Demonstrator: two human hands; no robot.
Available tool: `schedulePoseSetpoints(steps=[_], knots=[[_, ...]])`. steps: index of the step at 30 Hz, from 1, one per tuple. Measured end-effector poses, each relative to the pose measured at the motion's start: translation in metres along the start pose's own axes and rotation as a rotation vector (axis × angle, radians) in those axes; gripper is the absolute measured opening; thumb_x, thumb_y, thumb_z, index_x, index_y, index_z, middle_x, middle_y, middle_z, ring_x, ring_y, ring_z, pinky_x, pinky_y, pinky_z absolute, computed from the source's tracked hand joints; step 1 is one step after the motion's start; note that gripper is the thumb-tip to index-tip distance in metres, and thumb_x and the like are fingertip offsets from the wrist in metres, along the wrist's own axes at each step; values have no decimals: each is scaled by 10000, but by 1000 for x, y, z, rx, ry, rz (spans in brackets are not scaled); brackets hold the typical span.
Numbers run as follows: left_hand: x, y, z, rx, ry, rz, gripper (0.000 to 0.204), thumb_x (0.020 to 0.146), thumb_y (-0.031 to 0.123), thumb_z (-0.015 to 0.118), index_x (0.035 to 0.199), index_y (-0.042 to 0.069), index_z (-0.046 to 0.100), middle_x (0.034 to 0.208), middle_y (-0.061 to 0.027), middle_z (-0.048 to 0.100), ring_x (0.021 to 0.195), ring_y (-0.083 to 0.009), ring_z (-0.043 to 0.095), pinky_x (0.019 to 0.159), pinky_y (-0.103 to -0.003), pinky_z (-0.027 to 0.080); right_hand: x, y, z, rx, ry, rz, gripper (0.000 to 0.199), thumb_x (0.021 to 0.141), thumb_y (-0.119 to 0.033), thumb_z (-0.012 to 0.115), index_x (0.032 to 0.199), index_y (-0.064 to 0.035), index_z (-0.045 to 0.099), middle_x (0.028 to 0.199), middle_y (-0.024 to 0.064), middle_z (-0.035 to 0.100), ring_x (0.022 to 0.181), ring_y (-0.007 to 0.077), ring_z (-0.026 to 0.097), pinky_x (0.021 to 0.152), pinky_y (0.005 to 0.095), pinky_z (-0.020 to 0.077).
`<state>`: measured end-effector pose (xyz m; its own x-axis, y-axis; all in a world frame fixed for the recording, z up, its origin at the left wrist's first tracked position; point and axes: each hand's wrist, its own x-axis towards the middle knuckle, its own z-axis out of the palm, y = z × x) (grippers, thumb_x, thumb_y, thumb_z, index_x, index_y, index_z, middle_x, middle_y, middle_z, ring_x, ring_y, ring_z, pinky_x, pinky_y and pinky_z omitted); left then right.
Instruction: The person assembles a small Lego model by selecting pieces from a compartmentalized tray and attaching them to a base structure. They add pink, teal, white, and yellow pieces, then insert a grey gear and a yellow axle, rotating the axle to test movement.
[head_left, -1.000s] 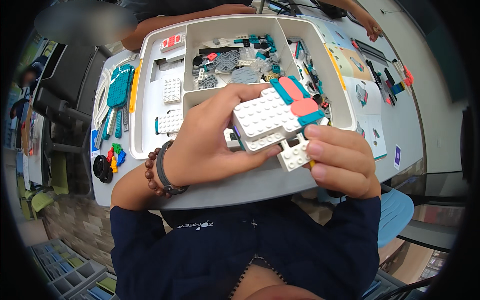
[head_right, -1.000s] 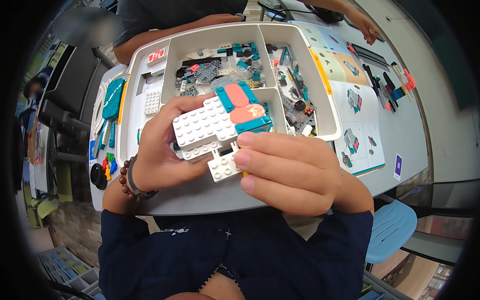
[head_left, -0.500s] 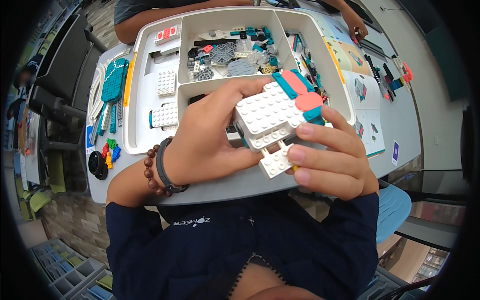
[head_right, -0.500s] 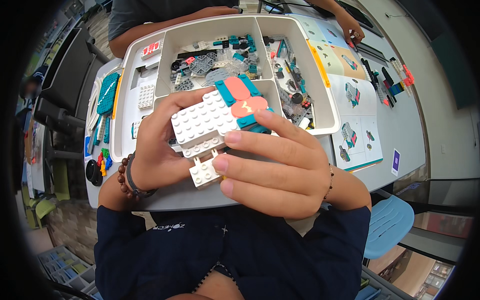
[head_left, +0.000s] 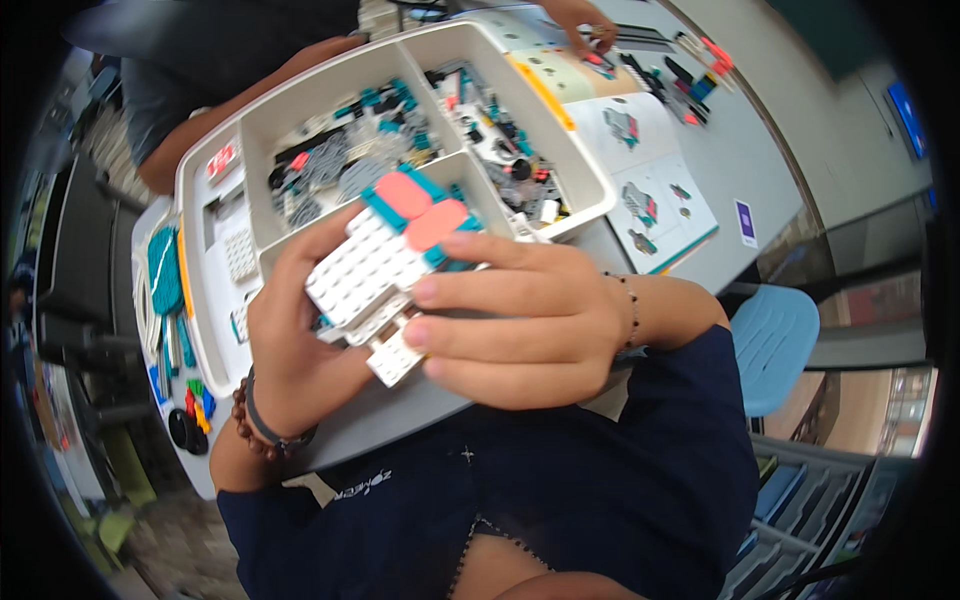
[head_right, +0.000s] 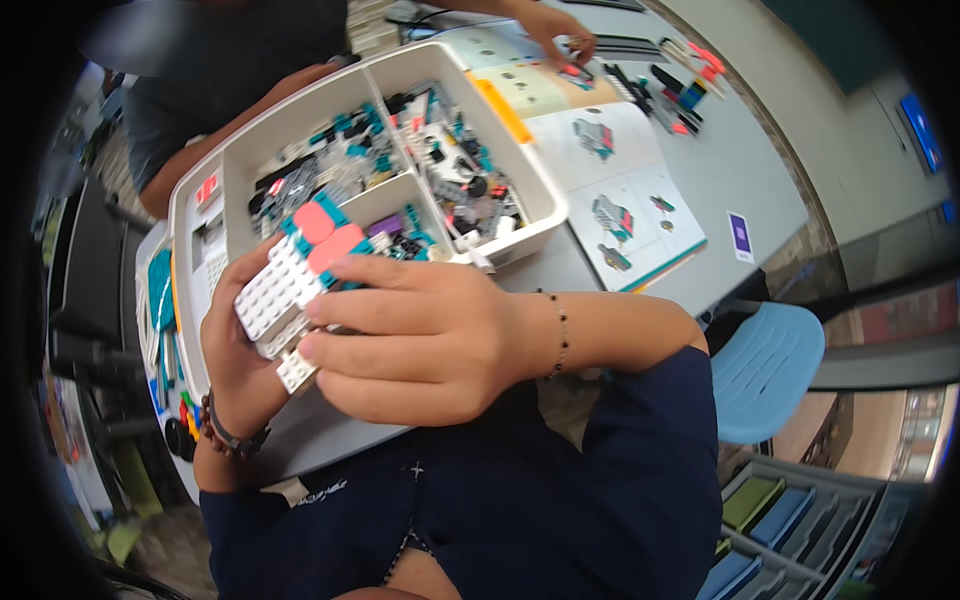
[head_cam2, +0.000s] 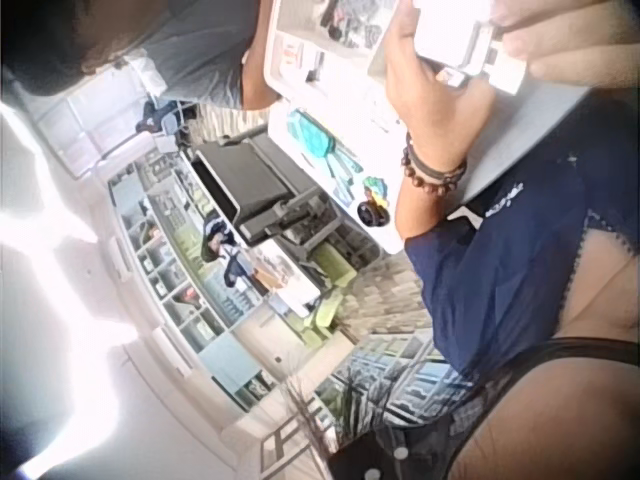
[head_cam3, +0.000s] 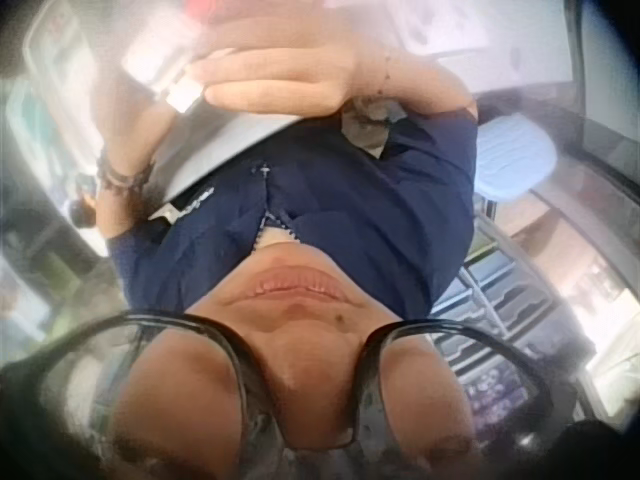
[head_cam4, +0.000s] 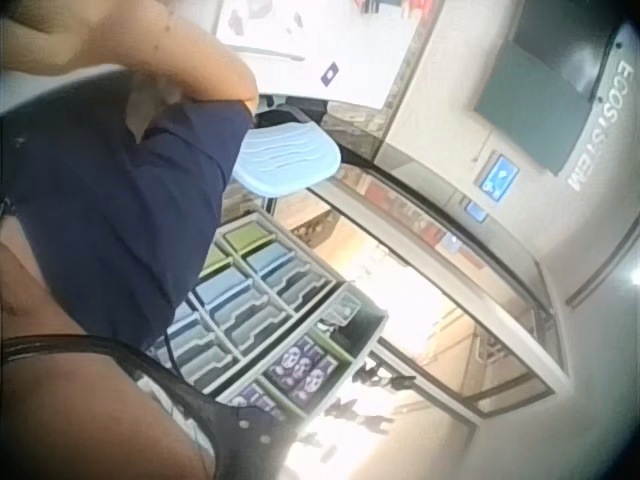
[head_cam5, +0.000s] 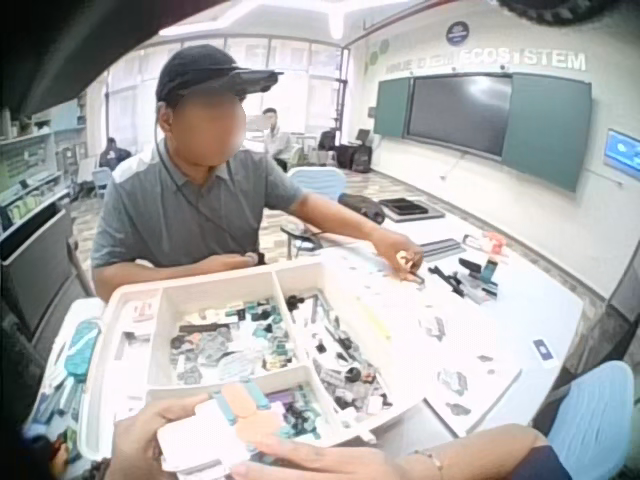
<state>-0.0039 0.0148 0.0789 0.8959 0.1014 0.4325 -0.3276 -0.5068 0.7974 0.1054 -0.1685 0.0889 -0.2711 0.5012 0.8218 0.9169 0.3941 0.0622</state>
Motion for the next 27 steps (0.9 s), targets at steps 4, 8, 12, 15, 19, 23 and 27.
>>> schedulePoseSetpoints(steps=[4,8,12,15,19,23,27], knots=[[4,3,1,149,1,25,647,640,157,809,1170,-34,492,1077,-136,603,972,-180,607,835,-283,472,-5,0,5,-57,121,-6,116,730,-40,631,843,-11,621,931,143,634,785,236,625,748,393,537],[3,6,1,309,-49,88,606,662,148,791,1158,-38,497,1054,-134,610,953,-175,613,819,-279,481,-1,-1,1,-90,54,91,225,711,-68,643,928,-15,663,849,116,610,730,196,611,677,332,552],[1,3,4,248,-55,48,575,688,109,762,1156,-68,479,1048,-152,596,962,-178,601,819,-292,487,-7,0,9,-108,101,53,241,718,-53,620,947,15,652,876,128,595,722,205,605,694,337,556],[0,-1,3,206,-84,20,572,693,86,746,1160,-86,464,1075,-155,573,982,-186,588,837,-305,483,-8,-3,9,-157,95,37,249,723,-51,607,950,47,638,875,132,591,724,207,604,696,332,556],[0,-2,5,185,-92,-26,581,688,78,742,1159,-101,453,1094,-157,555,998,-187,575,866,-308,468,-13,-2,10,-250,110,-19,270,699,-69,602,933,65,624,871,137,586,721,214,595,671,311,549],[0,-3,7,136,-74,-70,588,685,81,735,1161,-108,446,1097,-163,551,998,-188,572,877,-313,460,-14,-6,12,-246,106,-1,273,684,-83,602,913,64,621,855,141,583,717,227,589,646,306,545],[2,-2,7,138,-120,-58,589,688,88,710,1171,-112,439,1109,-170,545,1007,-197,565,895,-326,446,-18,-9,13,-219,101,44,257,677,-87,601,884,65,613,837,141,578,709,229,587,636,308,543]])
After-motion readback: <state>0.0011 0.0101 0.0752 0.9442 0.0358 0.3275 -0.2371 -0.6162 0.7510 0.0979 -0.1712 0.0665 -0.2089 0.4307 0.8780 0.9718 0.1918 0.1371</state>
